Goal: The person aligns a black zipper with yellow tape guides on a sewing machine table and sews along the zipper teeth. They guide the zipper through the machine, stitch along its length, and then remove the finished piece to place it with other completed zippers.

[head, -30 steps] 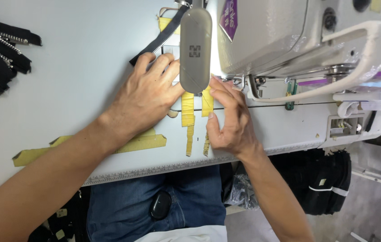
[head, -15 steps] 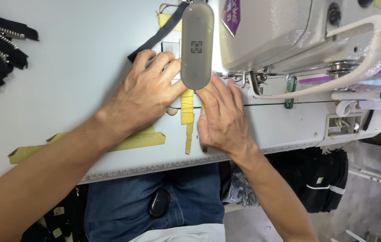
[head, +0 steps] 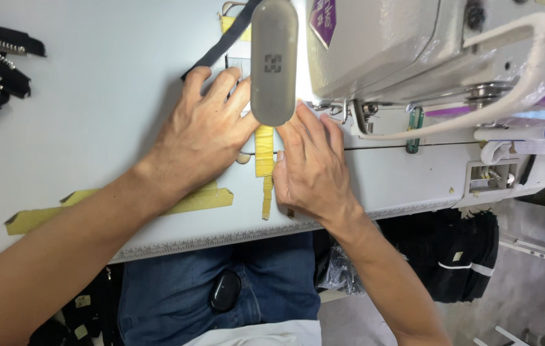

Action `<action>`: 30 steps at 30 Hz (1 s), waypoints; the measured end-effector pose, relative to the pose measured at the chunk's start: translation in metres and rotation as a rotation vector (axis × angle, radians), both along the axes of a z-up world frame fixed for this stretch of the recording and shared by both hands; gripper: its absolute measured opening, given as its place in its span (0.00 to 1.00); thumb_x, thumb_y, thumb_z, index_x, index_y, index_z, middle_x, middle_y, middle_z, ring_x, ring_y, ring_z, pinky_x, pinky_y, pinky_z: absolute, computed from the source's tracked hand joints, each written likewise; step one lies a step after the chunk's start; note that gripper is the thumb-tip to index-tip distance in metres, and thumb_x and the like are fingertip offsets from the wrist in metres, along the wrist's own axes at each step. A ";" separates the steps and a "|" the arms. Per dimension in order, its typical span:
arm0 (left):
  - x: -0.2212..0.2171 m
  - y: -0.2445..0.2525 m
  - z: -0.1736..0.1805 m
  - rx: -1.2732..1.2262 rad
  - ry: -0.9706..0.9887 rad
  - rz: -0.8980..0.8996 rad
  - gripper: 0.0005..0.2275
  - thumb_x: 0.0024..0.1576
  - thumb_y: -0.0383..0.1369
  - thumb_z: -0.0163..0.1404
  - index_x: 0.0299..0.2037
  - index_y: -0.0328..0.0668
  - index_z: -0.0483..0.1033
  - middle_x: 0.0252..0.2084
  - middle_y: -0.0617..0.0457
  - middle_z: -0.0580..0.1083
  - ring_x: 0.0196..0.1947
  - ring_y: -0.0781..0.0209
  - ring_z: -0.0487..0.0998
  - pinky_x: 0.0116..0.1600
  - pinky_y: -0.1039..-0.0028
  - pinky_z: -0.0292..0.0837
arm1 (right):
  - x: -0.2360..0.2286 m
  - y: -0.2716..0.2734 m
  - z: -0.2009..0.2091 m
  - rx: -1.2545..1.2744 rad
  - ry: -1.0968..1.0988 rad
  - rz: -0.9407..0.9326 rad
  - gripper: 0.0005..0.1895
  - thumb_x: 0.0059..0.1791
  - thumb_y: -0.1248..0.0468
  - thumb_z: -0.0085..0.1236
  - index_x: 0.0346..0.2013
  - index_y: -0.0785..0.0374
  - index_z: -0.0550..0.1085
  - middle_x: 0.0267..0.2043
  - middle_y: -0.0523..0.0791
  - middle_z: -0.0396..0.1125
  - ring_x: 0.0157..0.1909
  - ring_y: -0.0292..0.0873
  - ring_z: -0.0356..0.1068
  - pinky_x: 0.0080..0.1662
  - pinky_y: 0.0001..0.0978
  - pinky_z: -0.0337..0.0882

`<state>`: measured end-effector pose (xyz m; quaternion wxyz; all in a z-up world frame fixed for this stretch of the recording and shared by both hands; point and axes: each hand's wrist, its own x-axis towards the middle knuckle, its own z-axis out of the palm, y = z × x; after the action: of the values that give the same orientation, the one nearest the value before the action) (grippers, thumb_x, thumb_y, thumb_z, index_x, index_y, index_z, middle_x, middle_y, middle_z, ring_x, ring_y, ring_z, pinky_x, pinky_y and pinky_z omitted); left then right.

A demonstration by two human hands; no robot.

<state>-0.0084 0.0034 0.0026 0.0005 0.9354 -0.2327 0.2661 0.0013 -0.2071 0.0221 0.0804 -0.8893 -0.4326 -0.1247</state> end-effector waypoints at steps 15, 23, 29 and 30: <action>0.003 0.010 -0.005 -0.135 -0.017 0.014 0.09 0.64 0.34 0.48 0.49 0.45 0.77 0.55 0.55 0.75 0.53 0.57 0.74 0.52 0.67 0.66 | -0.012 0.006 -0.002 0.291 0.025 -0.062 0.17 0.54 0.69 0.44 0.55 0.78 0.69 0.53 0.60 0.67 0.53 0.59 0.69 0.56 0.49 0.69; 0.036 0.027 -0.017 -0.116 0.016 -0.213 0.05 0.58 0.33 0.50 0.41 0.51 0.78 0.47 0.64 0.77 0.56 0.54 0.73 0.52 0.65 0.65 | -0.014 0.001 0.000 0.153 0.036 -0.099 0.18 0.53 0.65 0.50 0.57 0.65 0.73 0.52 0.53 0.65 0.52 0.56 0.65 0.54 0.49 0.66; 0.047 0.036 -0.015 0.040 -0.039 -0.311 0.06 0.54 0.27 0.49 0.30 0.56 0.70 0.34 0.67 0.71 0.45 0.58 0.72 0.46 0.68 0.64 | -0.016 -0.007 0.006 0.146 0.023 -0.078 0.21 0.53 0.65 0.51 0.61 0.67 0.71 0.53 0.53 0.65 0.53 0.57 0.65 0.58 0.50 0.66; 0.049 0.036 -0.014 0.050 -0.025 -0.325 0.07 0.53 0.27 0.49 0.28 0.55 0.69 0.32 0.66 0.69 0.41 0.57 0.70 0.44 0.67 0.64 | -0.016 -0.008 0.007 0.150 0.020 -0.075 0.21 0.53 0.66 0.51 0.61 0.68 0.71 0.53 0.53 0.64 0.53 0.57 0.65 0.60 0.51 0.66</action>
<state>0.0405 0.0391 -0.0114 0.0172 0.8819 -0.3873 0.2683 -0.0147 -0.2153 0.0290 0.1463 -0.8976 -0.3875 -0.1508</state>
